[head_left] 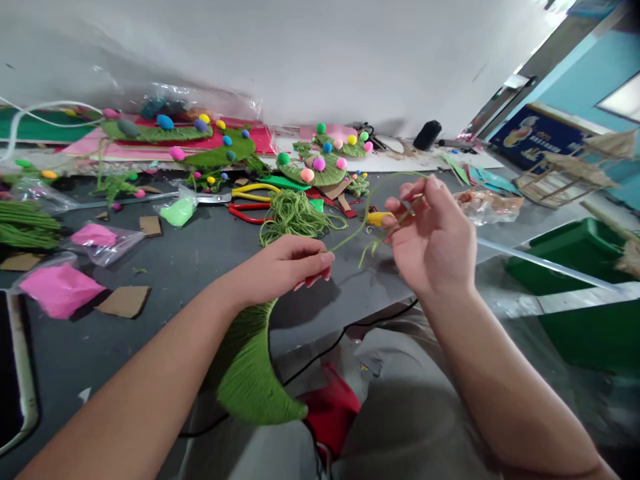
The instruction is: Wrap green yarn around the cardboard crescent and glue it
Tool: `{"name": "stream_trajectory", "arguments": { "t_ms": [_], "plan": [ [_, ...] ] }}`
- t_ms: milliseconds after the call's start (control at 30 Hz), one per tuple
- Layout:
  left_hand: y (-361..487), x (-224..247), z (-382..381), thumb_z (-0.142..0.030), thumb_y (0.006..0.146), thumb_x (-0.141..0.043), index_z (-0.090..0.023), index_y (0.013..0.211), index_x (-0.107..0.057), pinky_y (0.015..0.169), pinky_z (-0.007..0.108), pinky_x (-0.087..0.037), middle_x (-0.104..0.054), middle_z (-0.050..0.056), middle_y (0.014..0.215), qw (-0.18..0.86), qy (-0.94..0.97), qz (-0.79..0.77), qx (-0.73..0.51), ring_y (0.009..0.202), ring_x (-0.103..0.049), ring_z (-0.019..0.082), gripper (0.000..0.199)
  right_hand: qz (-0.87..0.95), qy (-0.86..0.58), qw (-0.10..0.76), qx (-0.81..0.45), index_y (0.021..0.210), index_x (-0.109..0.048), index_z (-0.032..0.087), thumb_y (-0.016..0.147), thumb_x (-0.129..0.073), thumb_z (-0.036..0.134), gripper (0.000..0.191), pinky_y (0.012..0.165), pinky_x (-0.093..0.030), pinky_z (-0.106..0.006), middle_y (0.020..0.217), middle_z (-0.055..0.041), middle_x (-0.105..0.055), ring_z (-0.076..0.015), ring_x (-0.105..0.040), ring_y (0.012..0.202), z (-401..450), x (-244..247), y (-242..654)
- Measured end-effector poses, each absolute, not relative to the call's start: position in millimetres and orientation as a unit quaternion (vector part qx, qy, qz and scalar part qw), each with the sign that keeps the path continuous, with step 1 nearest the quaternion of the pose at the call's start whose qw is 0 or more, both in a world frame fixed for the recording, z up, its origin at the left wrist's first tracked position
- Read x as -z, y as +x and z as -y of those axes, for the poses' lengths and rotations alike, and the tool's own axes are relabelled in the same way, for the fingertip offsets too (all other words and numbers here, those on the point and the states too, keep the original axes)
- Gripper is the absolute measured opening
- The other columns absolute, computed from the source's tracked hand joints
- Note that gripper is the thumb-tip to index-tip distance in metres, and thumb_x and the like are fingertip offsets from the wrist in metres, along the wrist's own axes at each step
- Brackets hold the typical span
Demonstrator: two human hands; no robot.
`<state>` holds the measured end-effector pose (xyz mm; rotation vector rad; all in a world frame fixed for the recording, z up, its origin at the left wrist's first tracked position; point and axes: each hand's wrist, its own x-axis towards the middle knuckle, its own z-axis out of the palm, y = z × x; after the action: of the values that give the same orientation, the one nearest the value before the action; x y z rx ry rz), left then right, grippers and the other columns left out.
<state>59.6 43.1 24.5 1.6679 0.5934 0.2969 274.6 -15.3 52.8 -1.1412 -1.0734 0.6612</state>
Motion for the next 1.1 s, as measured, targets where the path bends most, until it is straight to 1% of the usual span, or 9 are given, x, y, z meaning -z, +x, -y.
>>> {"name": "stream_trajectory", "arguments": {
  "t_ms": [167,333,400,500,600,700,833,933,1100],
  "plan": [
    [62,-20,-43,-0.047,0.098,-0.047,-0.017,0.076,-0.058,0.057,0.025,-0.035,-0.051,-0.002,0.065,0.543,0.764,-0.305,-0.168,0.06,-0.045,0.011,0.038,0.515,-0.544,0.613,-0.25,0.076,-0.055,0.024,0.093,-0.056,0.048,0.029,0.049,-0.035,-0.029,0.078,-0.0004,-0.057,-0.0125,-0.047,0.054,22,-47,287],
    [65,-17,-38,-0.041,0.099,-0.043,-0.019,0.075,-0.054,0.059,0.029,-0.031,-0.054,-0.001,0.066,0.324,0.872,-0.33,-0.159,0.062,-0.047,0.014,0.034,0.653,-0.593,0.454,-0.127,0.065,-0.052,0.021,0.079,-0.07,0.02,0.023,0.089,-0.048,-0.04,0.098,-0.0053,-0.065,-0.0223,-0.063,0.099,27,-29,285],
    [67,-17,-37,-0.039,0.099,-0.043,-0.019,0.076,-0.055,0.06,0.03,-0.03,-0.056,0.001,0.069,0.28,0.897,-0.312,-0.139,0.065,-0.05,0.015,0.032,0.683,-0.593,0.41,-0.113,0.082,-0.056,0.023,0.075,-0.067,0.013,0.016,0.1,-0.045,-0.045,0.114,-0.007,-0.064,-0.026,-0.059,0.115,29,-24,284],
    [68,-16,-37,-0.038,0.099,-0.041,-0.02,0.083,-0.059,0.063,0.03,-0.034,-0.062,0.003,0.078,0.271,0.908,-0.291,-0.135,0.072,-0.055,0.017,0.03,0.717,-0.604,0.337,-0.092,0.123,-0.053,0.025,0.074,-0.061,0.008,0.053,0.109,-0.04,-0.051,0.135,-0.011,-0.056,-0.0298,-0.051,0.13,32,-24,281],
    [67,-14,-38,-0.037,0.098,-0.043,-0.019,0.086,-0.06,0.066,0.03,-0.036,-0.065,0.004,0.082,0.264,0.913,-0.278,-0.141,0.074,-0.058,0.018,0.028,0.75,-0.576,0.302,-0.118,0.143,-0.043,0.025,0.077,-0.059,0.008,0.07,0.114,-0.037,-0.05,0.149,-0.0116,-0.048,-0.0303,-0.044,0.139,34,-29,276],
    [66,-11,-38,-0.031,0.096,-0.045,-0.018,0.089,-0.061,0.066,0.029,-0.038,-0.067,0.006,0.087,0.256,0.916,-0.268,-0.152,0.076,-0.059,0.018,0.022,0.778,-0.505,0.294,-0.229,0.138,-0.052,0.026,0.088,-0.058,0.016,0.051,0.108,-0.045,-0.042,0.141,-0.0074,-0.058,-0.0253,-0.055,0.13,34,-31,269],
    [65,-9,-38,-0.026,0.094,-0.047,-0.018,0.095,-0.065,0.065,0.028,-0.037,-0.067,0.005,0.087,0.238,0.92,-0.272,-0.153,0.075,-0.058,0.017,0.02,0.754,-0.51,0.303,-0.283,0.112,-0.067,0.019,0.096,-0.055,0.026,0.021,0.084,-0.052,-0.03,0.105,-0.0048,-0.073,-0.0179,-0.067,0.094,30,-29,265],
    [64,-11,-39,-0.031,0.095,-0.047,-0.019,0.091,-0.066,0.061,0.028,-0.034,-0.067,0.003,0.081,0.225,0.91,-0.317,-0.145,0.071,-0.056,0.016,0.023,0.73,-0.562,0.3,-0.249,0.091,-0.068,0.017,0.095,-0.056,0.029,0.017,0.066,-0.045,-0.025,0.08,-0.0014,-0.068,-0.0133,-0.059,0.072,28,-29,270],
    [63,-16,-43,-0.038,0.096,-0.046,-0.022,0.09,-0.067,0.061,0.028,-0.034,-0.068,0.003,0.08,0.223,0.89,-0.374,-0.135,0.073,-0.059,0.018,0.028,0.671,-0.638,0.317,-0.203,0.079,-0.058,0.018,0.091,-0.057,0.025,0.014,0.052,-0.033,-0.024,0.066,0.0027,-0.052,-0.0093,-0.043,0.058,26,-33,283]
  ]
}}
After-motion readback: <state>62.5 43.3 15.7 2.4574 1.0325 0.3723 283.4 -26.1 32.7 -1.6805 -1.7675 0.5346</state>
